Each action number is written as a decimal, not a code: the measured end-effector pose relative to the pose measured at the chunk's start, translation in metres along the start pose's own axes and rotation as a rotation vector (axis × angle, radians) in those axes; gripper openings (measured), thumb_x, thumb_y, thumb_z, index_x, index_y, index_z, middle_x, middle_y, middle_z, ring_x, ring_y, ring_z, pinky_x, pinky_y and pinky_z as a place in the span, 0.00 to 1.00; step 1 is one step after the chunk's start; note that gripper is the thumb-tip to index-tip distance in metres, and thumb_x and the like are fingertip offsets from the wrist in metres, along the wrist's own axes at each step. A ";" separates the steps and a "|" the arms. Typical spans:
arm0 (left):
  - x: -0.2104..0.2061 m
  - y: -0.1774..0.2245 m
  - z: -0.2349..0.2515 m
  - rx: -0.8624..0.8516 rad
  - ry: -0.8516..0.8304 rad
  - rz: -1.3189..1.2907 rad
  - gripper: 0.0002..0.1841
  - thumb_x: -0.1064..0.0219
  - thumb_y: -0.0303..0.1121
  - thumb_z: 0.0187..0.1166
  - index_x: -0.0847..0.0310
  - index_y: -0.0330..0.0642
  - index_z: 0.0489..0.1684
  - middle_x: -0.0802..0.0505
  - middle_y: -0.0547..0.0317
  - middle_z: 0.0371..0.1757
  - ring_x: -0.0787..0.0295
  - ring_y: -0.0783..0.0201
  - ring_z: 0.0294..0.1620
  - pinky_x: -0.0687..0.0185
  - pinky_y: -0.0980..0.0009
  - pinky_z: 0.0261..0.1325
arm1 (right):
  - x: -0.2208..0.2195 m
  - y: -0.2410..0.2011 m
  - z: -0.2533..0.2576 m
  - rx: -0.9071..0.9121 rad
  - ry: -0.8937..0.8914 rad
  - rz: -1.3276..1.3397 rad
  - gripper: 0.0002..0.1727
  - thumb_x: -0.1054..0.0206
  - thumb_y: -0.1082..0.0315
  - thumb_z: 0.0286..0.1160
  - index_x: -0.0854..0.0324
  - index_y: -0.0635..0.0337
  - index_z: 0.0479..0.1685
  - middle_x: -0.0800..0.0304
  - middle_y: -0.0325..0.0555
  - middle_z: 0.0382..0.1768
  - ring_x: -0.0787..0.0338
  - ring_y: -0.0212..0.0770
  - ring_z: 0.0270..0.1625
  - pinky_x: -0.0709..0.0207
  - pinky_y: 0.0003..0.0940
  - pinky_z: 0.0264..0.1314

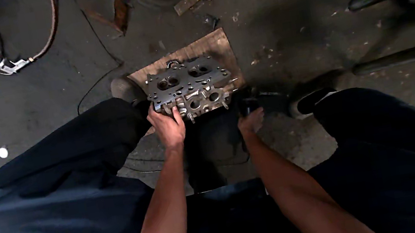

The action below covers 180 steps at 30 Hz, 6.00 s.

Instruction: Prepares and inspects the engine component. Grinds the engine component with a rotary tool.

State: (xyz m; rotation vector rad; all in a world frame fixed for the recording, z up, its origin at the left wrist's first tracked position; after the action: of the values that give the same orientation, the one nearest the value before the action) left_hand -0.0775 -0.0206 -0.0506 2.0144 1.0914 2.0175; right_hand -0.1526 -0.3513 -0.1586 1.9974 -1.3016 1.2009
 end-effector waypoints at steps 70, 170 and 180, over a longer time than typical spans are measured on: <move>0.026 -0.094 0.002 0.213 0.040 -0.208 0.45 0.57 0.56 0.88 0.61 0.22 0.91 0.23 0.23 0.77 0.24 0.39 0.81 0.31 0.50 0.83 | 0.085 -0.207 -0.157 0.399 -0.500 0.815 0.30 0.53 0.60 0.86 0.34 0.49 0.89 0.29 0.40 0.84 0.25 0.35 0.80 0.28 0.40 0.78; 0.083 0.123 0.120 -0.002 -0.154 0.104 0.45 0.32 0.55 0.79 0.45 0.33 0.90 0.32 0.25 0.83 0.35 0.29 0.83 0.35 0.34 0.79 | -0.002 0.026 0.017 -0.200 -0.218 0.231 0.61 0.15 0.53 0.58 0.50 0.62 0.93 0.37 0.70 0.85 0.33 0.68 0.85 0.34 0.70 0.78; 0.147 0.157 0.050 -0.168 -0.228 -0.073 0.33 0.35 0.52 0.82 0.27 0.34 0.78 0.21 0.32 0.75 0.25 0.35 0.77 0.28 0.35 0.75 | 0.052 -0.002 -0.008 -0.025 -0.019 0.699 0.60 0.16 0.63 0.60 0.55 0.63 0.93 0.23 0.70 0.75 0.19 0.65 0.74 0.23 0.64 0.73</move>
State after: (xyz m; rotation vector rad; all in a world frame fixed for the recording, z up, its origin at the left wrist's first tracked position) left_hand 0.0132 -0.0382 0.1494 2.0255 0.9043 1.7289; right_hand -0.1454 -0.3696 -0.1095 1.5674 -2.1066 1.4355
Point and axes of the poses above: each hand's wrist, its own z-axis towards the middle knuckle, its own x-axis out of the back of the hand, y = z × x, the point moved 7 cm from there along z, towards the middle knuckle
